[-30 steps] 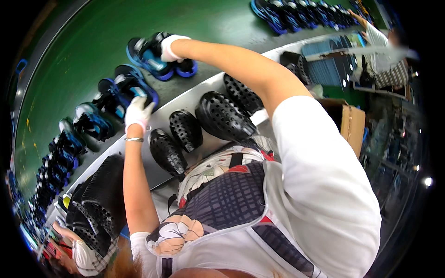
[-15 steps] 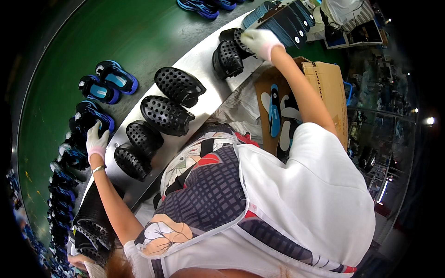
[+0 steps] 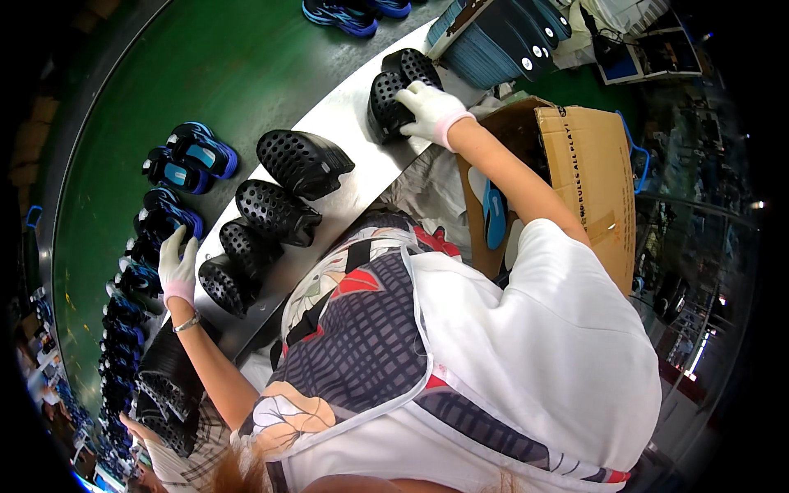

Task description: The person pulls a black shoe last out of a shoe and places the shoe on a conveyor track while setting the last on a workbench.

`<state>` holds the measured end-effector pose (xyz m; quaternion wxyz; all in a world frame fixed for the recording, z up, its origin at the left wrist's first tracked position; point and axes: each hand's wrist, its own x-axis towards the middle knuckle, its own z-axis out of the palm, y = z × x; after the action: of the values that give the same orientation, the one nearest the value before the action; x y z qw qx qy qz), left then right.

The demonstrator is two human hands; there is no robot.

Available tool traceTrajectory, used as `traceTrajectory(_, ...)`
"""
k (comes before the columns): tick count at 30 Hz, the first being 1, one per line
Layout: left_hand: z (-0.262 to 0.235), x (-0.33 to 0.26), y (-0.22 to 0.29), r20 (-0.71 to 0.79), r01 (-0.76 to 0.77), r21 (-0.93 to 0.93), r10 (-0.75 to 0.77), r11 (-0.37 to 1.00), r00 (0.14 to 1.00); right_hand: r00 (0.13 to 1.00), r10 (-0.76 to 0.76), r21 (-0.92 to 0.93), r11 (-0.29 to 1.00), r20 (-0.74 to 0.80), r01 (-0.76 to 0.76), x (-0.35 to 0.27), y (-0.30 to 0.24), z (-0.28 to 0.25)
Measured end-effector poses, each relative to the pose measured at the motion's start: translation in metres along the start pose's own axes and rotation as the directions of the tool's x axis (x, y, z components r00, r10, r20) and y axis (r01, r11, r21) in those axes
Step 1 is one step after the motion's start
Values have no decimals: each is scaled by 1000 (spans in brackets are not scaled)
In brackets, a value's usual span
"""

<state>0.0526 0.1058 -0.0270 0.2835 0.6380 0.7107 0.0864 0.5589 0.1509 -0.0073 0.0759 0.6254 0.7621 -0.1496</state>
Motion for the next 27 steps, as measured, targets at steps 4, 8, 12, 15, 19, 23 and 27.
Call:
traceTrajectory(4,-4,-5,19,-32,12,-25,-13,1000,999,999,5,22,1000,44,-6,0,5,-14)
traceTrajectory(8,-12,-7,37,-168,-67,-129,44,989,985,998,-4,117,993,-65,12,-8,-13,-55)
traceTrajectory(12,-10,-8,102,-11,-16,-861,12,508,1000,950,-289,434,845,-121,312,3,-95,-76)
traceTrajectory(15,7,-3,102,294,297,-937,41,-182,955,805,-582,611,597,-117,520,21,-178,-71)
traceTrajectory(19,-3,-14,106,253,255,-928,44,-273,966,764,-644,717,542,21,437,37,-225,-75)
traceTrajectory(23,6,-12,69,32,4,-993,-239,-117,970,777,-587,582,722,229,374,52,-262,-64)
traceTrajectory(27,1,-3,58,-85,-128,-990,-440,-67,894,780,-565,534,762,269,367,56,-303,-47)
